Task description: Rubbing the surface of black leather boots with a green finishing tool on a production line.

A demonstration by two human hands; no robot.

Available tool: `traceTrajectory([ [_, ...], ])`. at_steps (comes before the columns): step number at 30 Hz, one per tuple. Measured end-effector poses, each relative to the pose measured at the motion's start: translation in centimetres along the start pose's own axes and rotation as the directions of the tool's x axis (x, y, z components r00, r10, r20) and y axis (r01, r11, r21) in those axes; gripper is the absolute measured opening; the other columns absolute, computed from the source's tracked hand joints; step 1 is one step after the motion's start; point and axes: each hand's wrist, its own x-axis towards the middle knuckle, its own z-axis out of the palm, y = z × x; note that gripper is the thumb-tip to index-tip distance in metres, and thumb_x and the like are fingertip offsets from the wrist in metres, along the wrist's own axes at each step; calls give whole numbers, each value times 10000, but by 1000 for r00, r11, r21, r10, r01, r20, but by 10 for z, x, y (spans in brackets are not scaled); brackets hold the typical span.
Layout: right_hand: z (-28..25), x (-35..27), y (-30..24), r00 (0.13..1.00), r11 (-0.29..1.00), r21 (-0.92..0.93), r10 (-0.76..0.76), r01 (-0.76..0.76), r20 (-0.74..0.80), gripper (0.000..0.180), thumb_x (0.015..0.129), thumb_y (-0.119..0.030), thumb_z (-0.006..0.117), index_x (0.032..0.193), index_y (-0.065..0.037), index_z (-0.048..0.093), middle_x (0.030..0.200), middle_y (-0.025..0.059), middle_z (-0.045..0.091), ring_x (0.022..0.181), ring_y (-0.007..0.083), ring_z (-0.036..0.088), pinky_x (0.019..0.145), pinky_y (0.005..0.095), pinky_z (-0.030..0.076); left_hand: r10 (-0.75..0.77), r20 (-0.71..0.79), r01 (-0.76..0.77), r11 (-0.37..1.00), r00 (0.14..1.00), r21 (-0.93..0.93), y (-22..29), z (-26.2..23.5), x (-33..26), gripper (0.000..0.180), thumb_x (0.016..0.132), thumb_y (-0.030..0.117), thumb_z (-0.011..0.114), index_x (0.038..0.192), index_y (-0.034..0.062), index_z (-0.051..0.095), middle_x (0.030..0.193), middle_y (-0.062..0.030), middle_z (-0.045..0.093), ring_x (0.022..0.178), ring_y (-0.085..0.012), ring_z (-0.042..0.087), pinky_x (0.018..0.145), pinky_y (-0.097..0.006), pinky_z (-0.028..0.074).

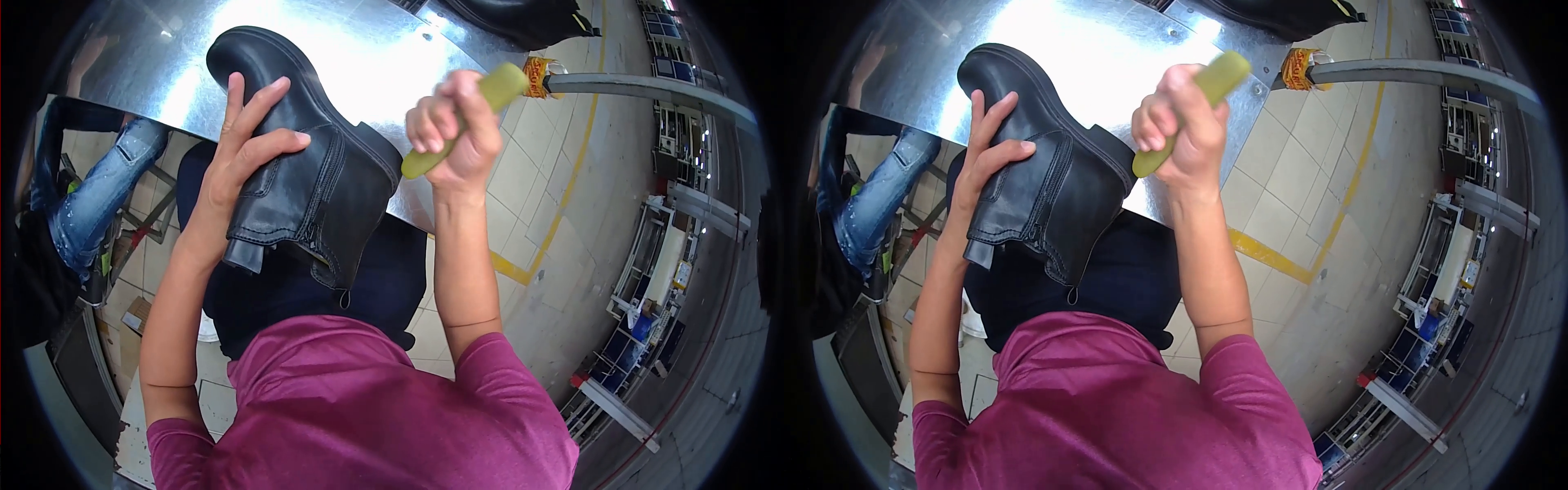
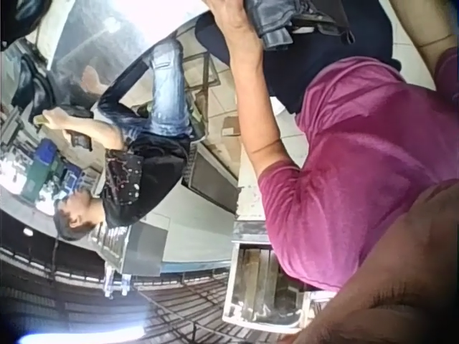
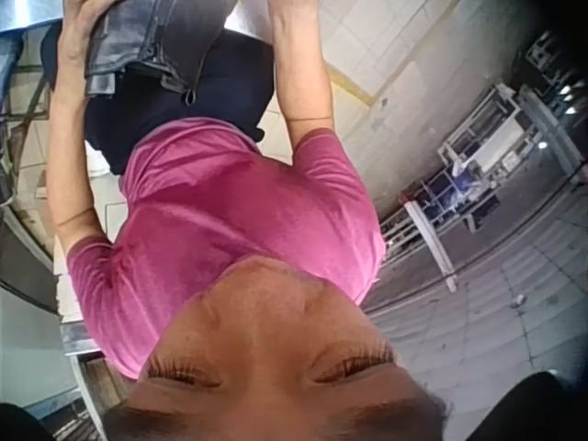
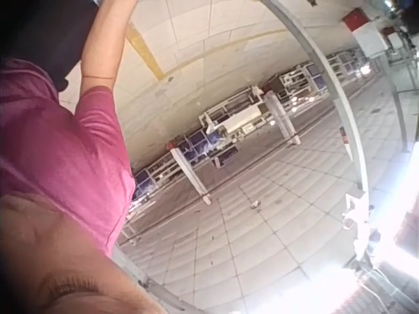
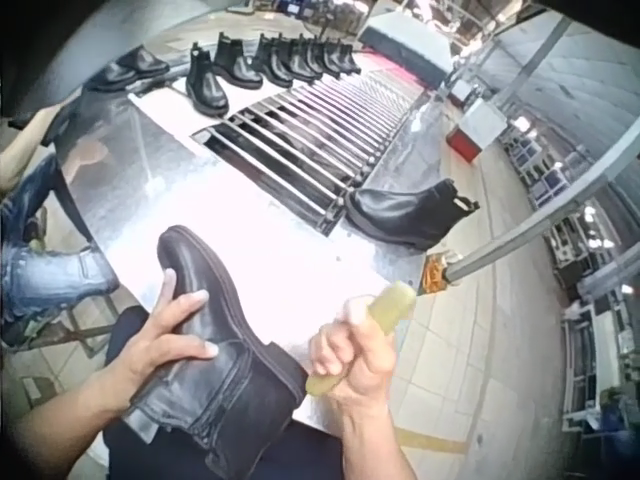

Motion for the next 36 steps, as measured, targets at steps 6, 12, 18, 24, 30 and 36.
traceTrajectory([
  [6,3,-32,7,928,935,-55,-340,351,151,235,1084,-265,521,942,-79,531,580,7,409,456,141,459,468,314,444,-13,-3,13,1000,1000,7,-3,3,-1,618,716,62,840,1262,269,637,1618,-38,405,1565,-400,189,1247,-565,282],
  [12,-4,-42,10,873,891,-124,-386,436,299,356,1098,-420,462,959,-95,509,619,2,414,483,142,436,483,311,407,-7,-7,7,1000,1000,3,-5,2,-3,595,731,88,832,1268,265,646,1616,-36,410,1562,-406,196,1241,-567,290],
  [18,-2,-55,21,850,835,-184,-482,519,211,342,1111,-380,433,952,-90,517,577,-12,369,445,121,372,452,289,356,-19,-13,19,999,1000,-26,-2,6,-2,555,750,112,818,1263,253,658,1622,-36,405,1565,-404,187,1241,-562,293],
  [24,8,-26,8,999,998,60,-5,7,-41,241,1028,-228,582,840,-82,547,540,-12,363,406,117,368,411,280,318,-1,-7,1,1000,1000,-19,-8,3,-8,544,764,97,802,1267,247,658,1623,-48,403,1569,-396,180,1248,-554,282],
  [30,52,-33,8,969,806,-587,-203,82,-143,156,945,-138,741,889,-23,651,591,-1,508,470,82,446,414,280,350,7,-6,-7,1000,1000,-22,-4,4,-1,465,799,108,762,1244,206,666,1606,-66,430,1567,-394,195,1252,-531,263],
  [36,36,-15,-1,954,972,-140,147,-188,-263,303,921,-254,775,829,-39,582,568,-2,460,451,107,448,440,263,363,49,-26,-48,999,998,7,-3,3,-1,470,797,91,763,1247,177,659,1599,-87,437,1560,-400,223,1255,-524,246],
])
